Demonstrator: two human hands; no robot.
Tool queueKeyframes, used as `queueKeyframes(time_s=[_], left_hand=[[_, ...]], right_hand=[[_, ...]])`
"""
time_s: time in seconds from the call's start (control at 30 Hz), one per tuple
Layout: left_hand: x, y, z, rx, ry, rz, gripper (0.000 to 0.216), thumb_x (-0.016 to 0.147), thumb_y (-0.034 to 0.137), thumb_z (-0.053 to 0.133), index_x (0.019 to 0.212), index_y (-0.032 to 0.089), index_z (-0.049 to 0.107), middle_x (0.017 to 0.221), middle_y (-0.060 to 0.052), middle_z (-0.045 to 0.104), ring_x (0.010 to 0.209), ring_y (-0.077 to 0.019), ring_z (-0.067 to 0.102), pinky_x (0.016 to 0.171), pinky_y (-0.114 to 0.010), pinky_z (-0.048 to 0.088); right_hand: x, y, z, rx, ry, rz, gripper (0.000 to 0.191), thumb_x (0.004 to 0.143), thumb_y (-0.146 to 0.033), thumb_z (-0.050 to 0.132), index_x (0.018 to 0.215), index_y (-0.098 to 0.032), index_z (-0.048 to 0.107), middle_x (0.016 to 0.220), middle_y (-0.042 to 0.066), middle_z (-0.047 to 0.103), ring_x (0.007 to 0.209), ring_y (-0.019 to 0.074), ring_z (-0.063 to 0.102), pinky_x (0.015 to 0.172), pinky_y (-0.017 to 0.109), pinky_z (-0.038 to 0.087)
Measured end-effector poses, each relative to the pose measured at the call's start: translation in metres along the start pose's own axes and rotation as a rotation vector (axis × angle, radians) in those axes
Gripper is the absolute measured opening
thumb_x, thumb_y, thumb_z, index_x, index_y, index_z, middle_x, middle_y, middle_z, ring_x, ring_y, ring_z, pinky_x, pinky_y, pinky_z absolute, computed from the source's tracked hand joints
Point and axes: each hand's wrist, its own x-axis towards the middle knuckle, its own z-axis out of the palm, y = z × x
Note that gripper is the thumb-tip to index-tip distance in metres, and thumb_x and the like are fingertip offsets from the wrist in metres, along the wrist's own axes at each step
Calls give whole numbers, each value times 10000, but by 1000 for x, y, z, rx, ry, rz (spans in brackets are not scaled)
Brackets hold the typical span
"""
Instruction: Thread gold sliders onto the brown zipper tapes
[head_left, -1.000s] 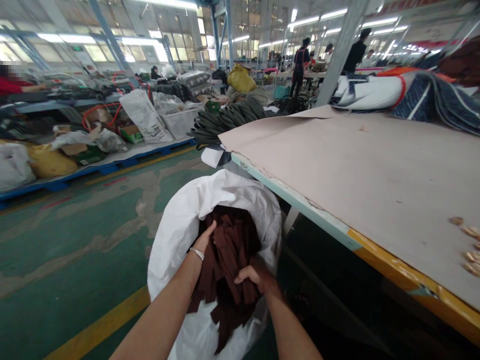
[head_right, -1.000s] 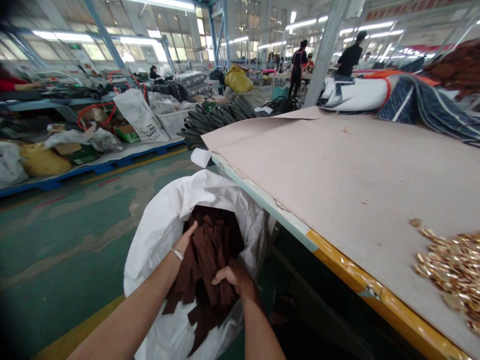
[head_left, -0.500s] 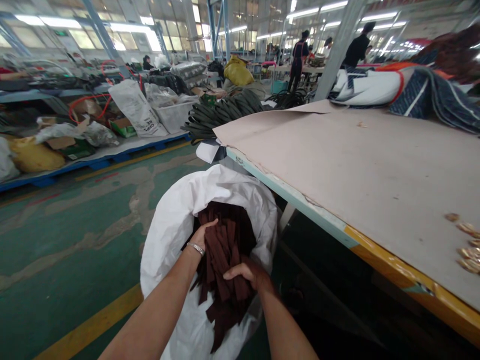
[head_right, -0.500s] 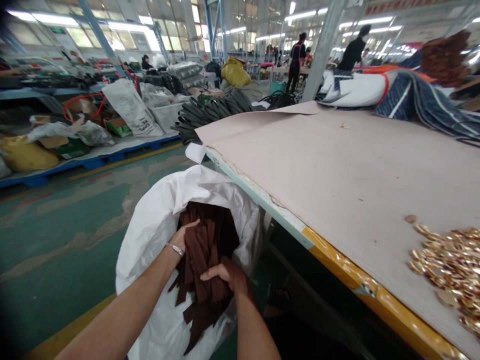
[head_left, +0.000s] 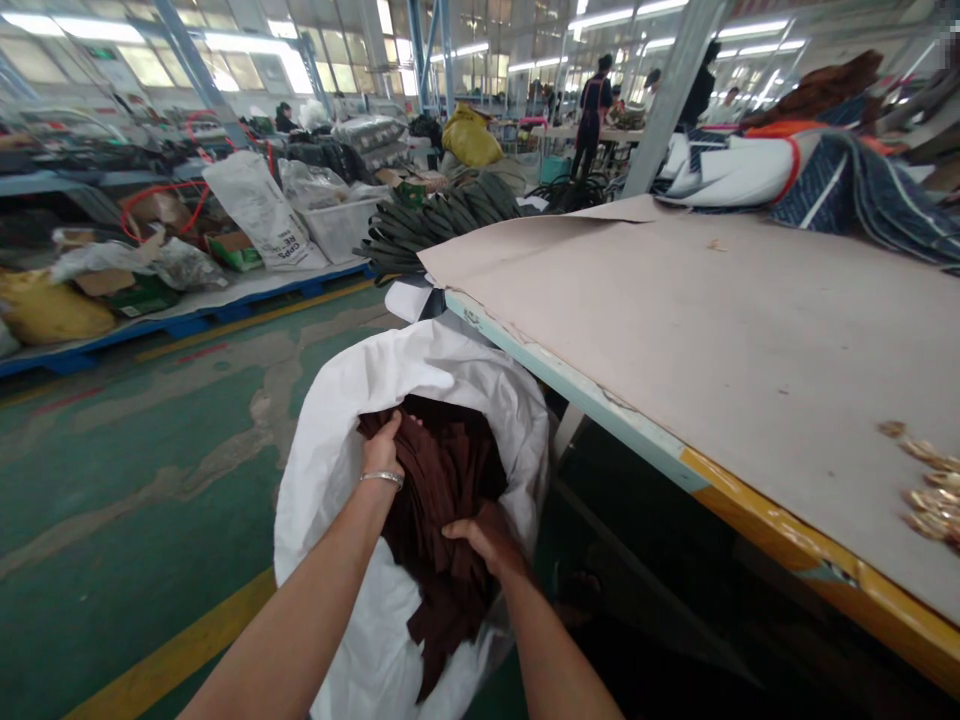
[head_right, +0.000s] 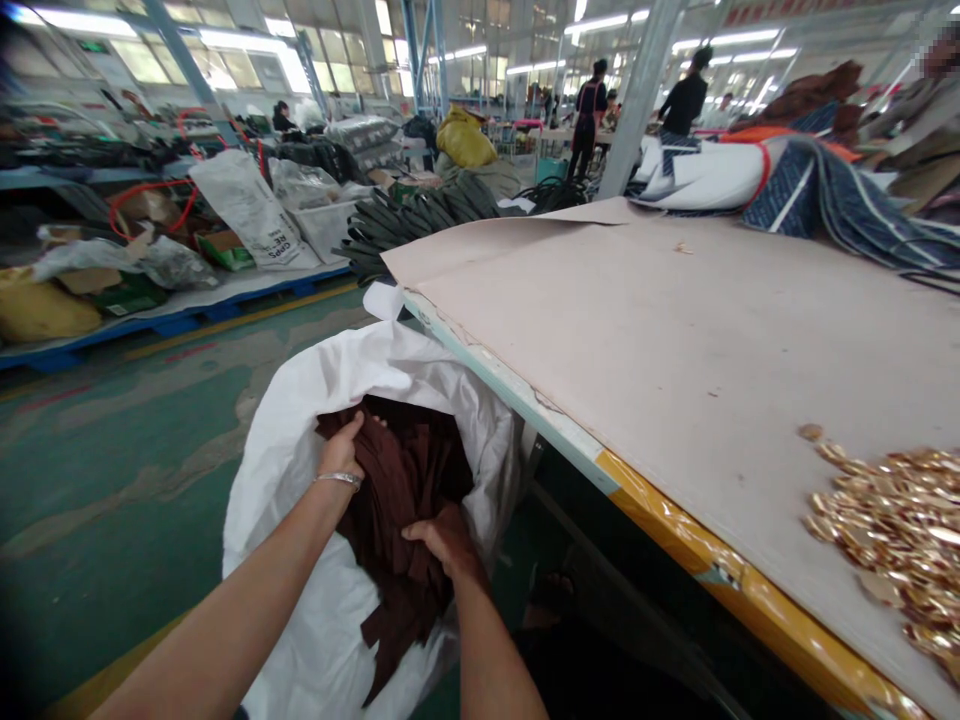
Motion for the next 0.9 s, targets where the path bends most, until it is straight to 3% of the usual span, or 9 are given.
queueKeyframes(time_s=[0.13, 0.3, 0.43, 0.5, 0.57, 0.63, 0.73, 0.83, 0.9], left_hand=[[0, 19, -5, 82, 98, 72, 347, 872, 293, 576, 1197, 176, 542, 1193, -92, 583, 964, -222, 610, 782, -422, 538], [-23, 37, -25, 193, 0, -68, 275, 871, 289, 579, 1112, 156, 581, 1067, -69, 626, 839, -178, 629, 691, -355, 551], [-46, 47, -38, 229, -134, -271, 254, 875, 296, 574, 1082, 151, 589, 1011, -57, 635, 780, -160, 626, 649, -328, 546], [-57, 50, -42, 234, -176, -344, 241, 878, 303, 569, 1061, 148, 593, 969, -47, 637, 736, -146, 619, 616, -307, 539], [-68, 52, -44, 240, -200, -390, 222, 881, 306, 565, 1029, 144, 597, 911, -32, 636, 675, -126, 604, 570, -278, 524], [-79, 51, -45, 253, -210, -411, 199, 882, 304, 565, 987, 140, 601, 840, -12, 626, 603, -102, 575, 514, -245, 498], [-94, 46, -45, 277, -192, -390, 181, 879, 304, 569, 932, 135, 603, 762, 11, 605, 529, -79, 531, 454, -212, 457], [-106, 40, -43, 264, -142, -289, 174, 877, 302, 573, 915, 136, 608, 762, 9, 608, 535, -82, 534, 455, -214, 461], [-113, 35, -38, 204, -114, -167, 179, 876, 304, 573, 927, 137, 613, 792, 1, 622, 570, -95, 561, 483, -229, 484]], right_hand=[[5, 1, -4, -38, 133, -18, 257, 908, -290, 580, 1118, -142, 590, 1110, 77, 628, 941, 208, 633, 810, 411, 534], [15, -17, 2, -145, 266, -65, 324, 905, -317, 578, 1185, -154, 555, 1159, 87, 611, 993, 230, 618, 849, 444, 513], [14, -36, 10, -280, 352, -90, 642, 751, -321, 730, 1314, -168, 461, 1295, 124, 556, 1194, 274, 517, 1015, 438, 397], [11, -43, 13, -358, 384, -68, 840, 649, -313, 788, 1369, -132, 395, 1379, 173, 476, 1297, 313, 411, 1075, 413, 325], [7, -50, 13, -431, 397, -45, 921, 604, -299, 800, 1386, -87, 363, 1425, 218, 403, 1346, 358, 325, 1105, 434, 262], [1, -59, 10, -487, 391, -46, 897, 620, -281, 779, 1385, -65, 364, 1454, 238, 348, 1370, 382, 265, 1120, 461, 209], [-14, -82, 3, -524, 347, -110, 797, 746, -320, 678, 1407, -43, 329, 1492, 239, 277, 1403, 349, 193, 1135, 450, 157], [-40, -106, 4, -520, 192, -180, 779, 803, -444, 606, 1422, -62, 325, 1435, 206, 408, 1339, 301, 365, 1083, 411, 300], [-65, -113, 12, -518, 36, -211, 862, 702, -494, 696, 1407, -112, 378, 1332, 153, 548, 1223, 287, 515, 988, 378, 424]])
